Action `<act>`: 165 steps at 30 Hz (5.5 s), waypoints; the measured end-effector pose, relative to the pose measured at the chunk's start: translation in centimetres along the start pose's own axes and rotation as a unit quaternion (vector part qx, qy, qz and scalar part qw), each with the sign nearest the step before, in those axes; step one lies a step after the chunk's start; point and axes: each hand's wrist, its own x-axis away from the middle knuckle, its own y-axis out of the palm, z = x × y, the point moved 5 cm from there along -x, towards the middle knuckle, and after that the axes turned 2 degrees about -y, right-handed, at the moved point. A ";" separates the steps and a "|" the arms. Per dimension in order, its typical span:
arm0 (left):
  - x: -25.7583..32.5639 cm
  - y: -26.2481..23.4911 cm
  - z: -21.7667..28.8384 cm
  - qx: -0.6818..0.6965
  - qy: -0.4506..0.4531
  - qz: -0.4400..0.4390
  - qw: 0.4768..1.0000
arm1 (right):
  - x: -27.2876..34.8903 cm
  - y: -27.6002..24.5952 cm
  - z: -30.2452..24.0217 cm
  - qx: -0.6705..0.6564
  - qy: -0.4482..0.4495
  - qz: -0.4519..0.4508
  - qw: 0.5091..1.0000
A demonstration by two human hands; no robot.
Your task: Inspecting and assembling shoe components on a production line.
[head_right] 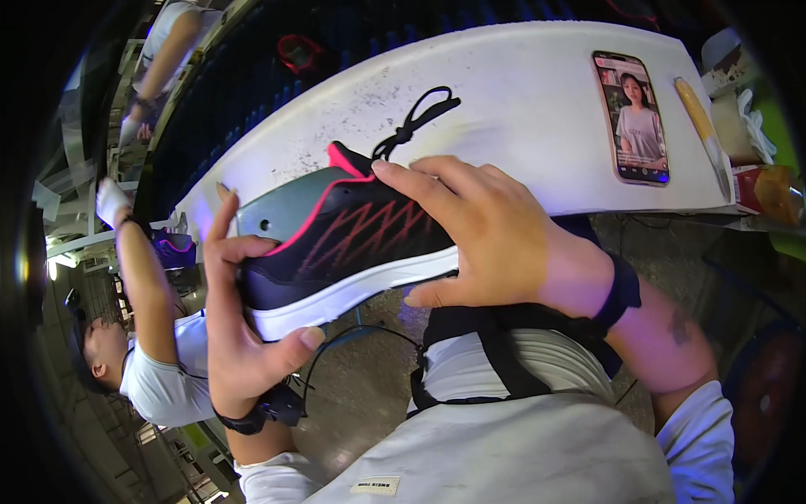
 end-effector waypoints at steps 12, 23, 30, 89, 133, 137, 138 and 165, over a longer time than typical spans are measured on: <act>-2.8 1.6 0.4 -0.116 -0.019 0.028 0.993 | -0.4 0.8 0.7 0.014 0.081 -0.002 0.997; -4.5 -1.0 -0.9 0.475 0.006 0.198 0.857 | 1.3 -2.3 2.6 -0.189 0.088 0.035 0.977; -6.4 9.0 -7.5 0.197 0.023 0.262 0.945 | 0.3 -31.4 -3.9 0.422 -0.032 0.242 0.873; 4.6 16.3 -7.6 0.011 0.161 0.110 0.981 | 0.1 -27.5 -11.3 0.218 -0.224 0.485 0.817; 2.6 5.6 7.9 0.258 0.193 0.135 0.937 | 4.8 -10.3 -10.3 -0.102 0.038 0.120 0.987; 3.0 5.8 7.8 0.279 0.196 0.139 0.930 | 5.2 -10.0 -10.6 -0.105 0.028 0.117 0.987; 2.9 5.8 7.9 0.281 0.194 0.141 0.929 | 5.3 -9.9 -10.6 -0.112 0.040 0.109 0.987; -2.1 12.8 10.6 0.247 0.206 0.078 0.944 | 5.8 -14.5 -5.6 -0.172 0.175 0.124 0.961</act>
